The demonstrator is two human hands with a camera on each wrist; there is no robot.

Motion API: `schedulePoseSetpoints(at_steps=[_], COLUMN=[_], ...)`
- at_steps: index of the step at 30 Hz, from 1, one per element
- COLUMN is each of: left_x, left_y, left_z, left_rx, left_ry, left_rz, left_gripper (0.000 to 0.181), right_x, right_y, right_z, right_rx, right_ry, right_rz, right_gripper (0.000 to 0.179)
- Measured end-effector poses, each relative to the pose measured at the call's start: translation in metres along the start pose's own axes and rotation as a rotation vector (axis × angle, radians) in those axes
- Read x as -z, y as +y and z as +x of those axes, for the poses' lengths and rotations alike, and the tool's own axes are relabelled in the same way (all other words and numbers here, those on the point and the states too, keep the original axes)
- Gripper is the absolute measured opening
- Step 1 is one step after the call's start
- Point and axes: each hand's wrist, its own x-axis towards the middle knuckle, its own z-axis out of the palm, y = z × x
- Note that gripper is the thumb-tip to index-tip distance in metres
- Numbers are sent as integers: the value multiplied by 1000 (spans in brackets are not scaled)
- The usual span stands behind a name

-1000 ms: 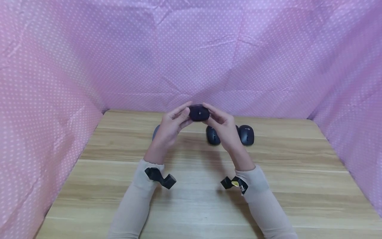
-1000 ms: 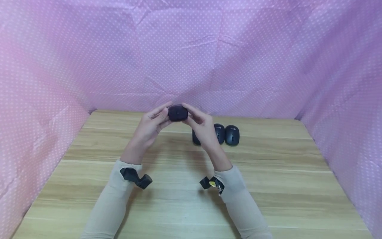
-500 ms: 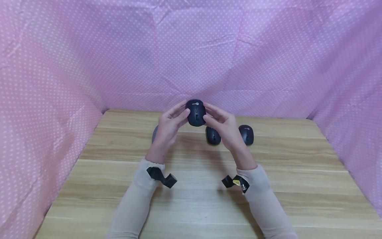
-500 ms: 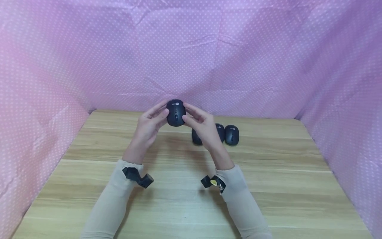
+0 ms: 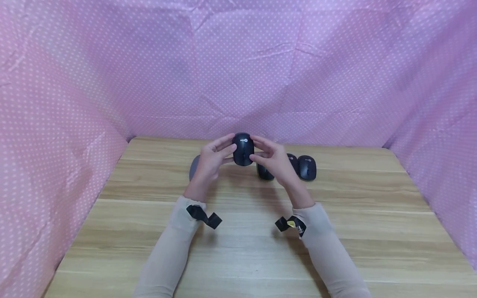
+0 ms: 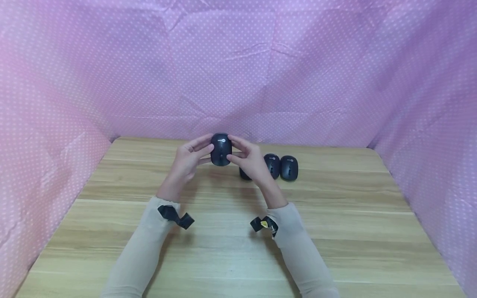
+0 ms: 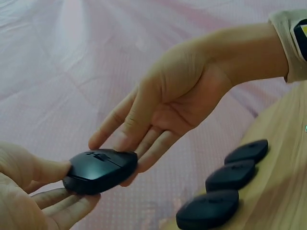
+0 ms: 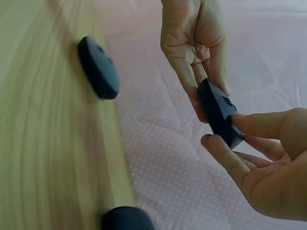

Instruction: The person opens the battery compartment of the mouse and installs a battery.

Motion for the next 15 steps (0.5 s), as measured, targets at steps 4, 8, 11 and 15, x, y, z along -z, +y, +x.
schedulePoseSetpoints(at_steps=[4, 8, 11, 15], left_x=[4, 7, 7, 6], left_y=[-10, -22, -31, -41], left_z=[5, 12, 16, 19], left_rx=[54, 98, 119, 144], left_ry=[-33, -30, -10, 13], left_rz=[32, 42, 49, 76], left_gripper=[46, 46, 46, 46], right_x=[0, -2, -4, -7], right_y=[11, 21, 27, 35], right_z=[5, 8, 9, 11], right_rx=[-9, -13, -32, -50], right_ry=[-45, -83, -96, -99], right_rz=[-63, -106, -118, -133], right_gripper=[62, 65, 67, 69])
